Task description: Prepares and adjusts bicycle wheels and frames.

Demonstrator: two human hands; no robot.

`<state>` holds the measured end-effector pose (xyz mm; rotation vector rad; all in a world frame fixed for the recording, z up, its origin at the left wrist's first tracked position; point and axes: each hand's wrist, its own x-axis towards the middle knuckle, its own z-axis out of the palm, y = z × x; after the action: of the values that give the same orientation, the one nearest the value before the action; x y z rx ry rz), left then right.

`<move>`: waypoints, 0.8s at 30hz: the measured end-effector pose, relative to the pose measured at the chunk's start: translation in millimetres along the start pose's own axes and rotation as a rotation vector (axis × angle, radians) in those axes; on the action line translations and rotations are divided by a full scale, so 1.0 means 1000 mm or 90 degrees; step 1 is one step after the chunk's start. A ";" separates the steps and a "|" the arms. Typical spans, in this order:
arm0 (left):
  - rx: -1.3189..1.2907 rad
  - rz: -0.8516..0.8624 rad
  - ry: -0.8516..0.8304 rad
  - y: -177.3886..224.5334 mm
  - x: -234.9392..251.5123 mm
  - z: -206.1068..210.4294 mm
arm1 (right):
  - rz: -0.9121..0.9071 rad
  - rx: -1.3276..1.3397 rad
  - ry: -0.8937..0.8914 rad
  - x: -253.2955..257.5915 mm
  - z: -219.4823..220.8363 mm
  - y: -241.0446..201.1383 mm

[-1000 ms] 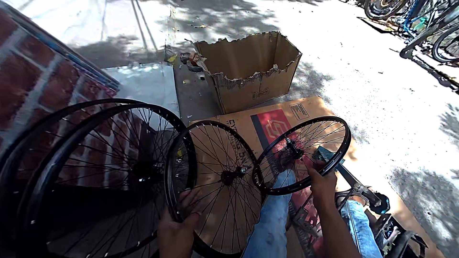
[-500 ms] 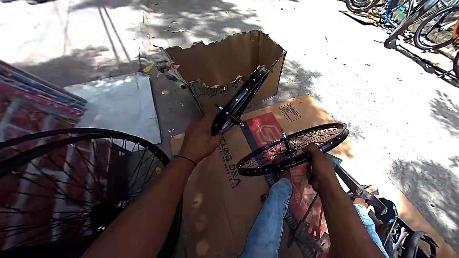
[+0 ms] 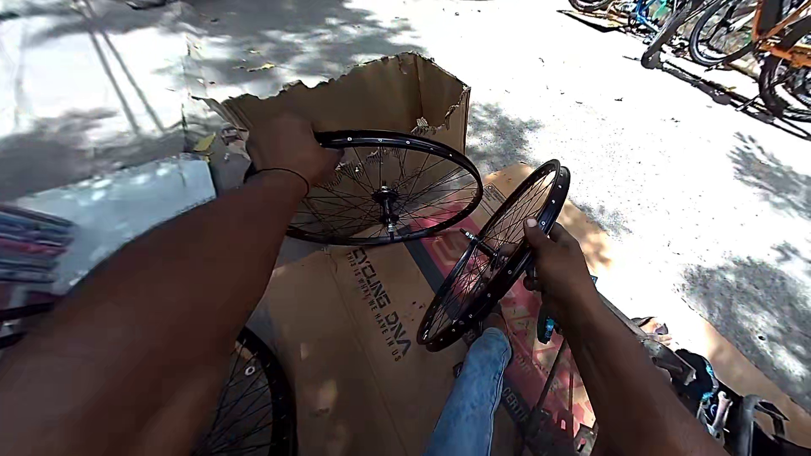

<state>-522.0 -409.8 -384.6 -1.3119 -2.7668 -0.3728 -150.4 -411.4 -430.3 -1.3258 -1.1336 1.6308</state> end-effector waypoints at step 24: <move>-0.136 0.054 -0.178 -0.127 0.008 0.045 | -0.015 -0.034 -0.077 0.008 0.025 -0.001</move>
<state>-623.1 -470.1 -451.6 -1.6404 -2.9495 -0.5292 -176.6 -408.3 -429.9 -1.2566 -1.2680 1.6934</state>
